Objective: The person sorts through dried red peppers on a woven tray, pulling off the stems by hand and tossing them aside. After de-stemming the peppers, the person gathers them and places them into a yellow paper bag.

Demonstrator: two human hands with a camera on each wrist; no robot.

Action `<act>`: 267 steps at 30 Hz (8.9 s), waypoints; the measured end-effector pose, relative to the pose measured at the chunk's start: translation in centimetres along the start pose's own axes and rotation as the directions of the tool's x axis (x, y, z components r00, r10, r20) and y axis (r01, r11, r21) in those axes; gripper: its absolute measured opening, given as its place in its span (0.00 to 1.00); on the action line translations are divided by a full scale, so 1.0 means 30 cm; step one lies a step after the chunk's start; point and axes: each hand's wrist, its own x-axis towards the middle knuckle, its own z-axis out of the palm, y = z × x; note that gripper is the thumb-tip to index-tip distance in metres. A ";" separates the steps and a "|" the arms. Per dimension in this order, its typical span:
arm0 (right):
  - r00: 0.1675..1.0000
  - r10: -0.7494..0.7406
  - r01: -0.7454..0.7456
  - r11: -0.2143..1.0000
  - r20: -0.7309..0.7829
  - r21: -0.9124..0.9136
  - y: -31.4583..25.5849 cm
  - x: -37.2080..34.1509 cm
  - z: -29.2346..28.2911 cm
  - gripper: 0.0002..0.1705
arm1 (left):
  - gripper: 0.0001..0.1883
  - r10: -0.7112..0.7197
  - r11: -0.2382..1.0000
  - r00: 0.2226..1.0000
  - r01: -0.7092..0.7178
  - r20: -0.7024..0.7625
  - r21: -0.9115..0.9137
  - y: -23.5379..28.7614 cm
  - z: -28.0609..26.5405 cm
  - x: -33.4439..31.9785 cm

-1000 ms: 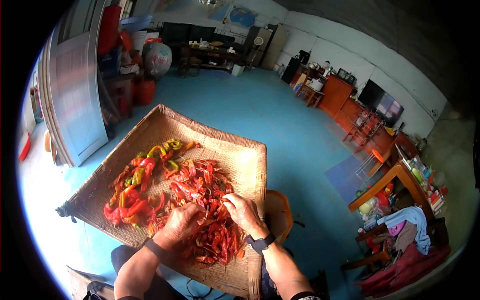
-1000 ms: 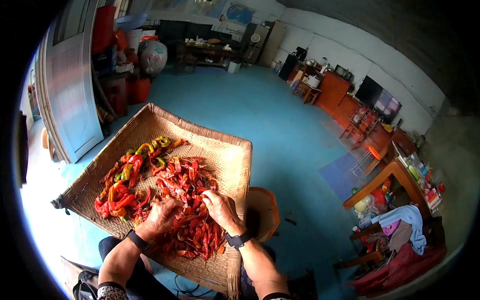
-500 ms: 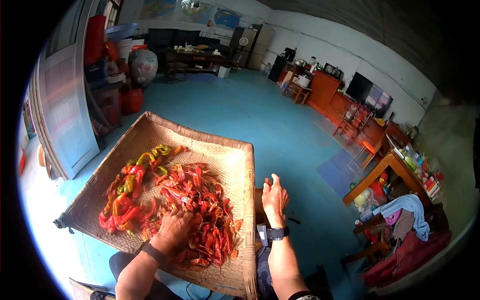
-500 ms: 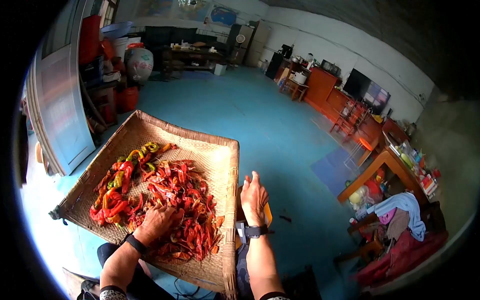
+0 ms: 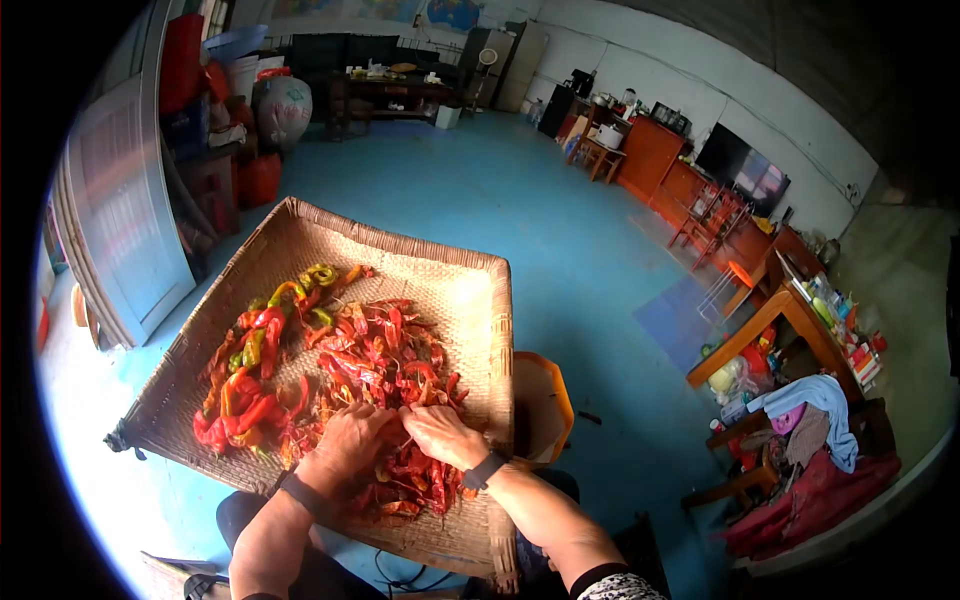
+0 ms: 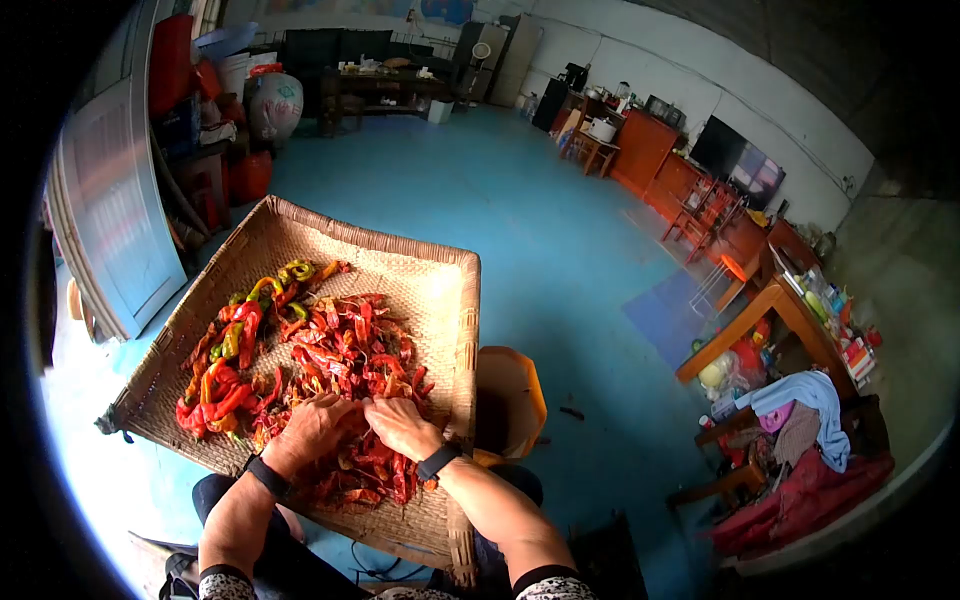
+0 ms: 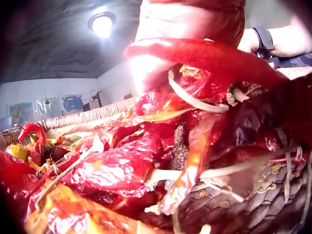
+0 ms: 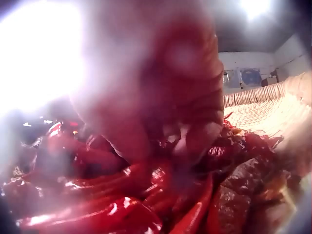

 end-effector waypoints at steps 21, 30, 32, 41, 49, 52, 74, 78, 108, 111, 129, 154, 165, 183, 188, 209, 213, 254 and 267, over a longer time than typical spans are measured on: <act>0.969 0.213 -0.225 0.530 0.129 0.817 0.130 0.028 -0.261 0.11 | 0.11 -0.188 0.978 0.975 0.174 0.122 0.116 -0.028 -0.035 0.001; 0.818 0.506 -0.095 0.586 -0.272 0.805 0.238 -0.126 -0.307 0.07 | 0.10 -0.124 0.988 0.989 0.115 0.085 0.102 -0.039 0.009 -0.023; 0.734 0.592 -0.122 0.597 -0.333 0.793 0.285 -0.170 -0.298 0.06 | 0.10 -0.143 0.987 0.985 0.134 0.096 0.086 -0.024 0.006 -0.027; 0.676 0.661 -0.556 0.748 -0.326 0.363 0.375 -0.331 -0.199 0.13 | 0.16 -0.238 0.967 0.946 0.210 0.221 0.146 0.007 -0.004 -0.006; 0.979 0.158 -0.106 0.933 -0.125 0.345 0.024 -0.113 -0.137 0.08 | 0.13 -0.357 0.934 0.916 0.353 0.184 0.055 -0.045 -0.012 0.001; 0.987 0.100 -0.122 0.977 0.126 0.177 -0.044 -0.094 -0.134 0.15 | 0.13 -0.343 0.938 0.930 0.330 0.134 0.109 -0.086 -0.003 -0.023; 0.806 0.572 0.001 0.254 -0.150 0.967 0.233 -0.105 -0.342 0.07 | 0.10 -0.278 0.951 0.950 0.252 0.143 0.180 -0.041 0.008 -0.006; 0.622 0.569 -0.178 0.771 -0.537 0.611 0.414 -0.232 -0.331 0.01 | 0.09 -0.350 0.936 0.932 0.344 0.097 0.071 0.004 -0.019 0.024; -0.050 0.838 -0.713 -0.411 0.543 0.569 0.620 -0.654 0.026 0.18 | 0.16 -0.125 0.834 0.989 0.151 0.085 -0.531 0.377 0.160 0.500; -0.082 0.864 -0.491 -0.468 0.496 0.735 0.654 -0.741 0.055 0.17 | 0.15 -0.180 0.857 0.976 0.219 0.126 -0.466 0.266 0.076 0.404; 0.418 0.753 -0.881 0.200 0.508 0.429 0.279 -0.283 0.714 0.26 | 0.23 -0.347 0.933 0.875 0.283 0.338 0.224 -0.120 -0.085 -0.115; 0.026 0.996 -0.241 0.090 -0.086 0.966 0.332 -0.232 0.372 0.10 | 0.20 -0.350 0.911 0.882 0.241 0.316 0.335 -0.088 -0.057 -0.048; 0.803 0.346 0.080 0.744 -0.486 0.663 0.007 -0.028 -0.276 0.14 | 0.35 -0.549 -0.020 0.743 0.446 0.383 -0.895 0.171 -0.080 0.073; 0.038 0.917 -0.923 -0.120 0.397 0.367 0.075 -0.419 0.725 0.12 | 0.25 -0.824 0.414 0.525 0.814 0.213 -0.408 -0.056 -0.194 -0.156; 0.443 0.844 -0.896 0.407 0.302 0.176 -0.094 -0.550 0.967 0.17 | 0.11 -0.899 0.116 0.366 0.729 0.241 -0.674 -0.029 -0.140 -0.121; 0.587 0.460 -0.623 -0.269 0.666 0.735 -0.009 -0.201 1.086 0.27 | 0.12 -0.717 0.075 0.588 0.599 0.374 -0.797 -0.139 -0.146 -0.238; 0.574 0.536 -0.722 -0.025 0.619 0.691 -0.064 -0.237 1.013 0.17 | 0.10 -0.677 0.082 0.607 0.624 0.416 -0.777 -0.144 -0.129 -0.207; 0.567 0.794 -0.822 0.564 0.219 0.081 0.363 -0.470 0.211 0.05 | 0.16 -0.774 -0.119 0.426 0.631 0.470 -0.767 -0.074 -0.046 -0.046; 0.827 0.350 -0.562 0.491 0.441 0.665 0.502 -0.443 0.016 0.17 | 0.11 -0.718 -0.069 0.454 0.707 0.527 -0.703 -0.033 -0.067 -0.038</act>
